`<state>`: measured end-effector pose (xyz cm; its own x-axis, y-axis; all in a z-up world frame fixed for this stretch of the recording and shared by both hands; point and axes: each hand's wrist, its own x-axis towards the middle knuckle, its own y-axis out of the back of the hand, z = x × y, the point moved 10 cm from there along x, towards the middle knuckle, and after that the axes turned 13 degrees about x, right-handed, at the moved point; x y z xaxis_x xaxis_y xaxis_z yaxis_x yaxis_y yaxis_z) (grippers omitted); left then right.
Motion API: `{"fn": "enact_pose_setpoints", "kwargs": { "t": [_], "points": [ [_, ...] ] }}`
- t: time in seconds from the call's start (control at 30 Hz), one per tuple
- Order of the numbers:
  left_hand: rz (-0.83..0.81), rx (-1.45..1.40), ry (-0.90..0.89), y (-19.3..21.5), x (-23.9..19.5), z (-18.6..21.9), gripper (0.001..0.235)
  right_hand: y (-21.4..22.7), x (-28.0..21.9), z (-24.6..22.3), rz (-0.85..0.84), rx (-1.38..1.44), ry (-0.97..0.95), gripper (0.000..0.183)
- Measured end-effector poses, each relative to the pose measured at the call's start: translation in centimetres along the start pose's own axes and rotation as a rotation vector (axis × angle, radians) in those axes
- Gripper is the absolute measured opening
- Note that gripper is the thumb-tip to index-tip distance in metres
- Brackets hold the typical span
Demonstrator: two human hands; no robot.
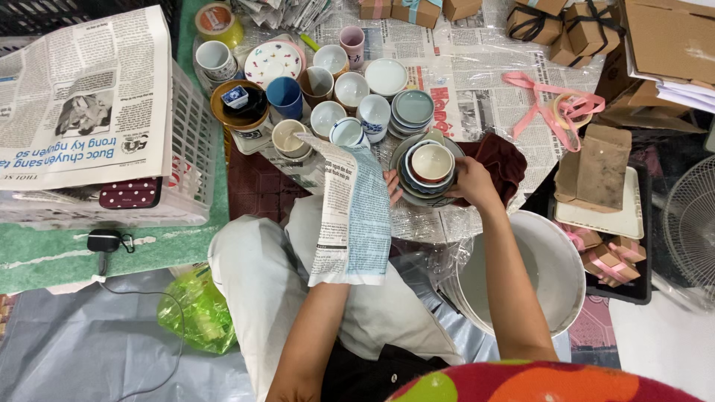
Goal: The person ties ribbons around small cardboard boxes and places them aside. Then the person wraps a ceramic bowl with newspaper and plastic wrap.
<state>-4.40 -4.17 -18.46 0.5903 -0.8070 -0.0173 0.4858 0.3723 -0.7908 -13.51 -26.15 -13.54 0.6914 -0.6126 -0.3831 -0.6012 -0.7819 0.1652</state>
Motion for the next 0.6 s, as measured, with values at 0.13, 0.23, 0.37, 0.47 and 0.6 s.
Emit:
{"fn": "enact_pose_setpoints", "kwargs": {
  "t": [0.13, 0.23, 0.37, 0.47, 0.6],
  "points": [
    [0.051, -0.105, -0.005, 1.1, -0.3, -0.5, 0.07, -0.6, 0.4, 0.4, -0.09, 0.023, 0.117, 0.044],
    [0.033, -0.179, 0.018, 1.5, 0.4, -0.8, 0.072, -0.6, 1.1, 1.0, -0.078, 0.033, 0.072, 0.043],
    [0.029, -0.116, -0.004, 1.9, 0.3, -0.9, 0.067, -0.4, 1.0, 1.0, -0.057, 0.057, 0.084, 0.041],
    [-0.01, -0.196, -0.014, 1.4, 0.2, -0.5, 0.061, -0.3, 0.7, 0.6, -0.073, 0.096, 0.104, 0.043],
    [0.048, -0.016, -0.049, 1.0, -0.9, 0.7, 0.053, -0.1, 0.3, 0.1, -0.079, 0.161, 0.107, 0.044]
  ]
}}
